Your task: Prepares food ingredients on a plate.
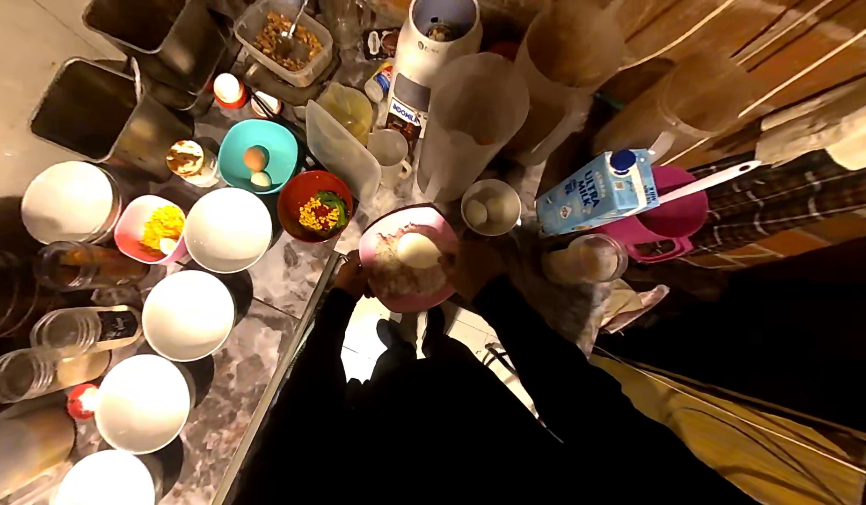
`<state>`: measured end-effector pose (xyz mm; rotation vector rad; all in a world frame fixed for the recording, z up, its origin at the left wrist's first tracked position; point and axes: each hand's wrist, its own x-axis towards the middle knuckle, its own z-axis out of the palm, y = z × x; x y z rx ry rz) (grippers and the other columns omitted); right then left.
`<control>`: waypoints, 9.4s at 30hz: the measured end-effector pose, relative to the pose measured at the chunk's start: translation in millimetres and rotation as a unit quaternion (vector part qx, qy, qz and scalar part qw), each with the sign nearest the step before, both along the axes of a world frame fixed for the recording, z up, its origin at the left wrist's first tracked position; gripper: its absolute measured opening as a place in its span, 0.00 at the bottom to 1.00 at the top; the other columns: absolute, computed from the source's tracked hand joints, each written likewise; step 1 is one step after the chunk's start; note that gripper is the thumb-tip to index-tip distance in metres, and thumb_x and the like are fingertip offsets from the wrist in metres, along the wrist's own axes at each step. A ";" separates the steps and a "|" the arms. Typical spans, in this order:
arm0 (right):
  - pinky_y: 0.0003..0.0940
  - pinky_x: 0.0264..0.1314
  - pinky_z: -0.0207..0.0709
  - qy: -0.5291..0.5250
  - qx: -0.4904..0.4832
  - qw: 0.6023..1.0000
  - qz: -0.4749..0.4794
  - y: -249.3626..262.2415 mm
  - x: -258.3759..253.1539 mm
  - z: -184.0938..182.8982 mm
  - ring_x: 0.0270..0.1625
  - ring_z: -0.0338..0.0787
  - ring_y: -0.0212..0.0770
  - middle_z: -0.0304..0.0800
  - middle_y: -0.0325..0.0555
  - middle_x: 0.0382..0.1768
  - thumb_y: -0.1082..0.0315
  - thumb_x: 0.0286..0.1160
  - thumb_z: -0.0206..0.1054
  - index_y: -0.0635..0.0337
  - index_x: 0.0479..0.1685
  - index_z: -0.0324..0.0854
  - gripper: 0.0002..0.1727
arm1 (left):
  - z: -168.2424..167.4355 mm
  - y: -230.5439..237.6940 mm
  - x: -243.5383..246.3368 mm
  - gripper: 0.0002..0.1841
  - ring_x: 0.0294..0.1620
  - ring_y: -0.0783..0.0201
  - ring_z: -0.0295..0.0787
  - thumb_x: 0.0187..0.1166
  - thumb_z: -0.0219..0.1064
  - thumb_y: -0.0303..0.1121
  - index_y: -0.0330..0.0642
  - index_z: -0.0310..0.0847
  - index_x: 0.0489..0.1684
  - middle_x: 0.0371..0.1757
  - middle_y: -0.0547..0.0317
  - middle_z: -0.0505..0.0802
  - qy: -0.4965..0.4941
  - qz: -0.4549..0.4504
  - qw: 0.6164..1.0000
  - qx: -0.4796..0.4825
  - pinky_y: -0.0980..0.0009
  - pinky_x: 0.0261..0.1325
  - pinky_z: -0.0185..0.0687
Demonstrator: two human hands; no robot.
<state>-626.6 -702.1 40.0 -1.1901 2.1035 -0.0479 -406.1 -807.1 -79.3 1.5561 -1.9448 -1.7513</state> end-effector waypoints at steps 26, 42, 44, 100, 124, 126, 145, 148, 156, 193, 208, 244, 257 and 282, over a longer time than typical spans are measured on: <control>0.62 0.67 0.77 -0.128 0.107 0.986 -0.004 93.4 -3.7 -0.3 0.60 0.90 0.57 0.91 0.60 0.56 0.53 0.91 0.56 0.61 0.63 0.87 0.23 | 8.5 5.4 -1.9 0.17 0.22 0.58 0.88 0.92 0.54 0.33 0.30 0.77 0.68 0.36 0.42 0.92 -0.002 0.006 1.000 0.005 0.58 0.31 0.89; 0.16 0.13 0.55 -0.511 0.082 0.823 -0.235 63.3 -37.1 -55.5 0.11 0.60 0.21 0.67 0.28 0.15 0.50 0.96 0.46 0.58 0.58 0.83 0.25 | 22.6 36.1 -14.9 0.16 0.25 0.60 0.90 0.93 0.49 0.29 0.27 0.75 0.66 0.34 0.45 0.91 0.016 0.038 0.999 0.020 0.61 0.35 0.91; 0.15 0.12 0.56 -0.509 0.098 0.822 -0.238 66.0 -43.0 -48.4 0.11 0.61 0.21 0.68 0.28 0.16 0.50 0.95 0.46 0.58 0.57 0.83 0.24 | 21.7 35.8 -14.6 0.16 0.24 0.61 0.90 0.93 0.50 0.30 0.27 0.75 0.67 0.33 0.45 0.92 0.020 0.047 0.998 0.029 0.62 0.34 0.90; 0.68 0.60 0.81 0.045 0.021 0.998 0.038 18.7 1.4 11.3 0.60 0.90 0.66 0.91 0.64 0.55 0.55 0.91 0.55 0.63 0.62 0.86 0.22 | -5.2 38.4 -6.3 0.16 0.24 0.60 0.90 0.93 0.50 0.33 0.27 0.76 0.61 0.33 0.45 0.91 0.031 0.077 0.995 0.053 0.62 0.33 0.91; 0.69 0.58 0.81 0.039 -0.010 0.995 -0.091 66.6 -17.9 -0.2 0.55 0.93 0.62 0.95 0.58 0.49 0.52 0.89 0.59 0.56 0.55 0.90 0.19 | -8.4 44.5 -6.3 0.18 0.24 0.59 0.90 0.96 0.45 0.34 0.27 0.74 0.65 0.33 0.46 0.91 0.031 0.113 0.989 0.092 0.61 0.32 0.91; 0.69 0.63 0.79 0.013 0.018 0.998 -0.062 58.8 -9.4 -19.7 0.61 0.90 0.65 0.92 0.62 0.55 0.52 0.91 0.57 0.59 0.62 0.87 0.22 | -8.9 46.2 -7.0 0.19 0.25 0.58 0.90 0.96 0.43 0.34 0.28 0.73 0.67 0.35 0.44 0.91 0.035 0.111 0.989 0.090 0.60 0.33 0.91; 0.69 0.63 0.78 0.060 0.036 0.997 -0.032 -4.7 -27.1 4.1 0.64 0.89 0.66 0.91 0.64 0.57 0.54 0.89 0.59 0.64 0.58 0.87 0.22 | -1.8 40.3 -11.0 0.17 0.26 0.58 0.91 0.95 0.46 0.32 0.27 0.73 0.67 0.37 0.43 0.91 0.054 0.120 0.987 0.092 0.60 0.33 0.91; 0.68 0.63 0.79 0.064 0.032 0.997 -0.010 -6.8 -12.6 19.1 0.63 0.89 0.65 0.91 0.63 0.56 0.52 0.90 0.57 0.63 0.58 0.87 0.23 | -5.4 40.7 -9.9 0.17 0.26 0.58 0.91 0.95 0.47 0.33 0.27 0.74 0.66 0.37 0.43 0.91 0.051 0.126 0.986 0.095 0.59 0.34 0.91; 0.68 0.63 0.79 0.047 0.042 0.998 0.031 -10.4 0.4 13.0 0.63 0.89 0.66 0.91 0.65 0.56 0.52 0.91 0.55 0.67 0.58 0.86 0.24 | -1.5 43.0 -9.1 0.18 0.27 0.57 0.91 0.95 0.46 0.34 0.27 0.75 0.65 0.37 0.42 0.91 0.051 0.132 0.985 0.097 0.59 0.35 0.91; 0.68 0.59 0.81 0.051 0.022 0.998 -0.010 56.4 -5.1 -15.6 0.59 0.91 0.65 0.93 0.62 0.51 0.52 0.90 0.57 0.59 0.57 0.89 0.22 | -2.4 42.6 -10.4 0.18 0.24 0.58 0.91 0.95 0.48 0.36 0.28 0.75 0.62 0.35 0.45 0.91 0.057 0.129 0.983 0.119 0.61 0.32 0.91; 0.67 0.59 0.81 0.028 0.041 0.998 -0.039 84.4 4.6 -8.1 0.57 0.92 0.63 0.93 0.61 0.52 0.53 0.91 0.57 0.59 0.59 0.88 0.21 | 1.7 46.7 -9.6 0.17 0.26 0.56 0.92 0.95 0.48 0.33 0.27 0.74 0.63 0.37 0.42 0.92 0.057 0.134 0.983 0.115 0.59 0.34 0.92; 0.69 0.62 0.79 0.023 0.070 0.997 0.027 -4.7 16.2 35.5 0.63 0.88 0.68 0.89 0.68 0.57 0.57 0.90 0.57 0.70 0.55 0.86 0.22 | -2.7 43.3 -8.8 0.19 0.26 0.59 0.91 0.96 0.46 0.35 0.24 0.76 0.60 0.34 0.44 0.91 0.043 0.119 0.988 0.085 0.61 0.34 0.91; 0.72 0.61 0.79 0.059 0.060 0.996 -0.037 42.2 -27.7 25.2 0.62 0.89 0.67 0.91 0.65 0.55 0.53 0.89 0.60 0.64 0.54 0.88 0.21 | -1.4 40.9 -8.4 0.20 0.28 0.56 0.91 0.96 0.45 0.37 0.28 0.75 0.67 0.40 0.41 0.91 0.021 0.119 0.987 0.108 0.58 0.35 0.91; 0.73 0.66 0.75 0.022 0.001 0.994 -0.107 58.6 -51.9 -15.5 0.65 0.89 0.66 0.92 0.62 0.58 0.52 0.90 0.59 0.59 0.61 0.88 0.21 | -0.8 40.4 -9.9 0.20 0.28 0.58 0.92 0.96 0.45 0.36 0.26 0.74 0.63 0.38 0.43 0.91 0.044 0.115 0.986 0.112 0.60 0.33 0.91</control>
